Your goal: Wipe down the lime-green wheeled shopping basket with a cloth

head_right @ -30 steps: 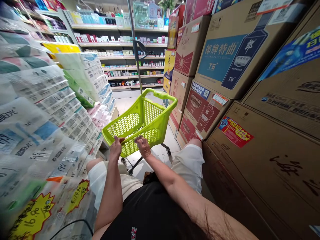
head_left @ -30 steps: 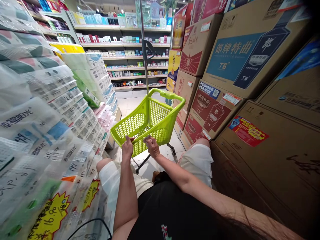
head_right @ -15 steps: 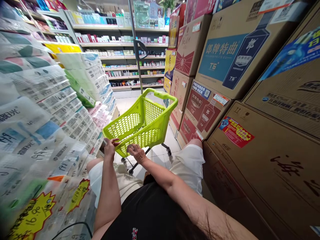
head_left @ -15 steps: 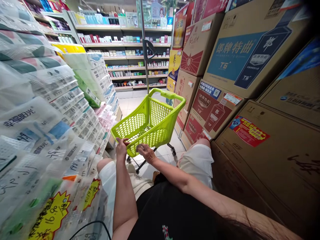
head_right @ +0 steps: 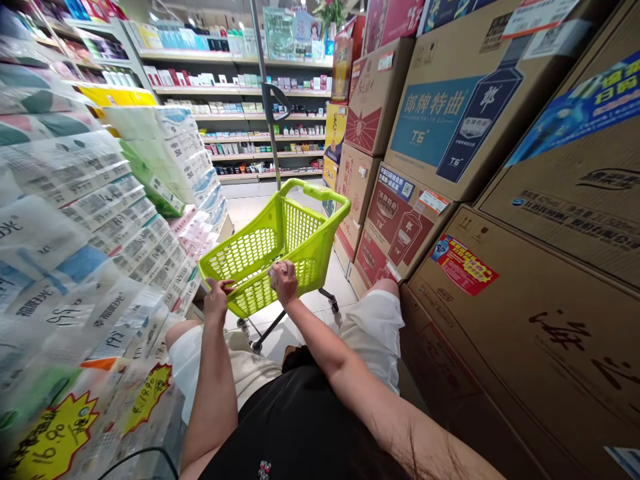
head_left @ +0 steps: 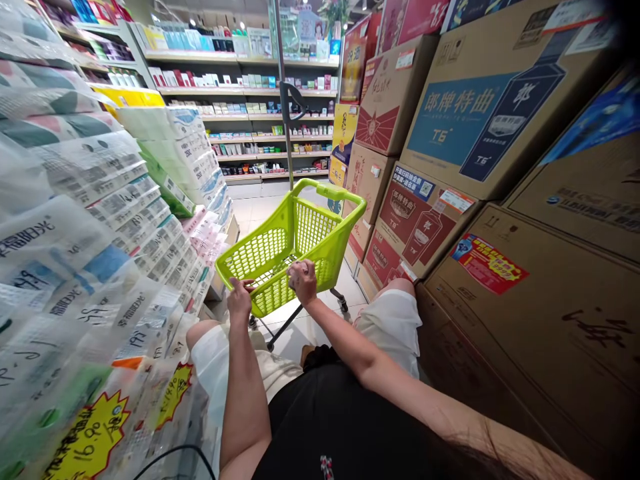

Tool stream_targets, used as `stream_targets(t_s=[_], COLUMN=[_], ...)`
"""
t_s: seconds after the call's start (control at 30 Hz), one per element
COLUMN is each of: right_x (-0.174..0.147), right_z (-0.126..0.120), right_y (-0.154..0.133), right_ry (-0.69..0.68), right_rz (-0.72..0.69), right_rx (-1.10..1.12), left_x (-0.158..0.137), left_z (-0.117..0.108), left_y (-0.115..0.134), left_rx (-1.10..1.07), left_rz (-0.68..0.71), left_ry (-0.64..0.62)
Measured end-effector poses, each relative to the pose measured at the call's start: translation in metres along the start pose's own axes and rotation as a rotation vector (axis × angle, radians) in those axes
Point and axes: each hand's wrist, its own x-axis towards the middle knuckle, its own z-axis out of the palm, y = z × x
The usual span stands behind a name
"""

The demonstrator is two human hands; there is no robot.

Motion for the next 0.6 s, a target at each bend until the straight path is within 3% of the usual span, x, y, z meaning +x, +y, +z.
stream_targets(t_s=[0.07,0.23,0.4,0.5,0.6], right_x=[0.007,-0.015,0.028,0.039,0.022], right_z=[0.0,-0.003,-0.013,-0.018,-0.021], right_y=[0.005,0.027,0.042,0.05,0.061], right_ry=[0.059,0.009,0.172,0.145,0.061], right_rz=[0.029,0.077,0.173,0.202,0.233], right_rx=[0.014,0.035,0.059,0.055,0.047], left_x=[-0.001,-0.004,-0.005,-0.004,-0.003], left_z=[0.0,-0.002,-0.001,0.0,0.002], left_y=[0.002,0.006,0.011,0.013,0.014], left_rx=[0.003,-0.005,0.033,0.069,0.121], left_rz=[0.006,0.002,-0.016,-0.014,0.012], left_ry=[0.011,0.011,0.001,0.006,-0.009])
